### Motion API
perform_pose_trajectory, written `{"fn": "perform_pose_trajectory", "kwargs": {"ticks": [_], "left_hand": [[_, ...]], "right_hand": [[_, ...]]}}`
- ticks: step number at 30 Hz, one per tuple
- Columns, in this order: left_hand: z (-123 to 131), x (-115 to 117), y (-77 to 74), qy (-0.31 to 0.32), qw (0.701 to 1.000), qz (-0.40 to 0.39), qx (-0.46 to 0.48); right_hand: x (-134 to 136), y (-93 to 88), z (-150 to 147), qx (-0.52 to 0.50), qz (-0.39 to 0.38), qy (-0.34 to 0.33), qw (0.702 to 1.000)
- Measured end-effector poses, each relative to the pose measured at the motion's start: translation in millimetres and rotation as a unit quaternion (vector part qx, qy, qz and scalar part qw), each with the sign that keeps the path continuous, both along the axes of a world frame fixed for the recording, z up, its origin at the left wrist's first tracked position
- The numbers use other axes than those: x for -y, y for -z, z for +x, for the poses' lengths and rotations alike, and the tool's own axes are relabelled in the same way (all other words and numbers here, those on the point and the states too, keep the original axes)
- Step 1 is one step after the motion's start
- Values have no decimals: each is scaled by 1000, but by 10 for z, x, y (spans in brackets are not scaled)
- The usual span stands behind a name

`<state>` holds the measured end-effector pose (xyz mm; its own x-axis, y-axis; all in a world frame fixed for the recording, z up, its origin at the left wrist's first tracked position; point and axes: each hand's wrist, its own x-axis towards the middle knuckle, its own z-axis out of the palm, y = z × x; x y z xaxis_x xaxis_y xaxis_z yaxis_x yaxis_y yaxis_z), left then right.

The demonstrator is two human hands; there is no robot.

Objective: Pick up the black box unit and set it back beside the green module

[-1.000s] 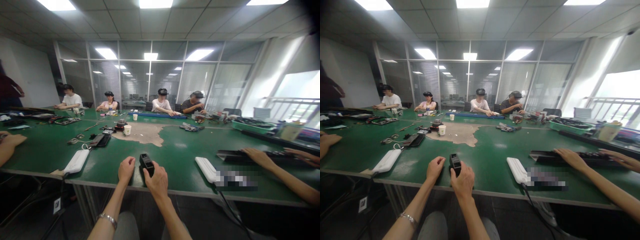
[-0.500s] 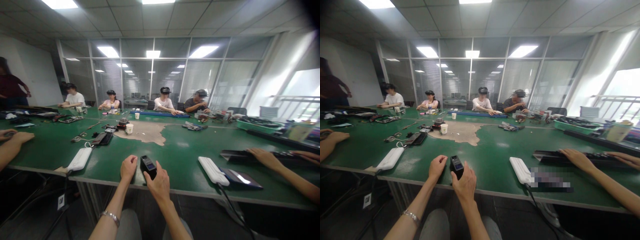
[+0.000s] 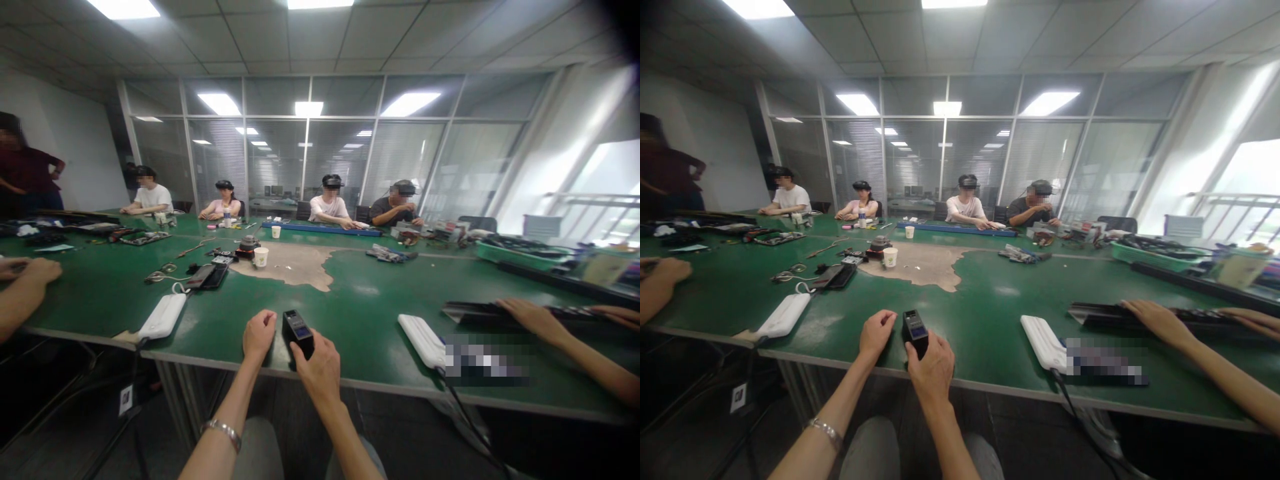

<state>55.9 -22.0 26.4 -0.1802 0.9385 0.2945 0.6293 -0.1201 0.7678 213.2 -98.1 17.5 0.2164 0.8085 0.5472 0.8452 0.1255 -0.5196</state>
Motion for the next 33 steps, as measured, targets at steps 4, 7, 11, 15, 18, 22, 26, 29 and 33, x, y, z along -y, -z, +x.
{"fn": "perform_pose_trajectory", "kwargs": {"ticks": [4,7,11,15,18,22,26,29,33], "left_hand": [[2,0,1,0,1000,2,0],[1,-2,4,-1,1000,5,2],[-5,-7,17,1,1000,7,7],[-8,-2,16,4,1000,11,7],[-7,9,0,3,1000,7,1],[-7,23,-12,4,1000,2,1],[-5,16,5,5,1000,4,1],[-4,0,24,2,1000,2,-1],[-8,-13,37,3,1000,5,-1]], "right_hand": [[-21,45,3,-1,12,9,1000],[-33,46,10,-5,6,-10,1000],[-32,1,19,-23,4,-32,999],[-41,-48,10,-41,2,-33,999],[-66,-110,-6,-52,5,-26,998],[-108,-286,12,-72,24,-29,997],[-160,-435,139,-102,57,-39,992],[-205,-391,295,-112,72,-30,991],[-257,-181,471,-100,57,7,993]]}}
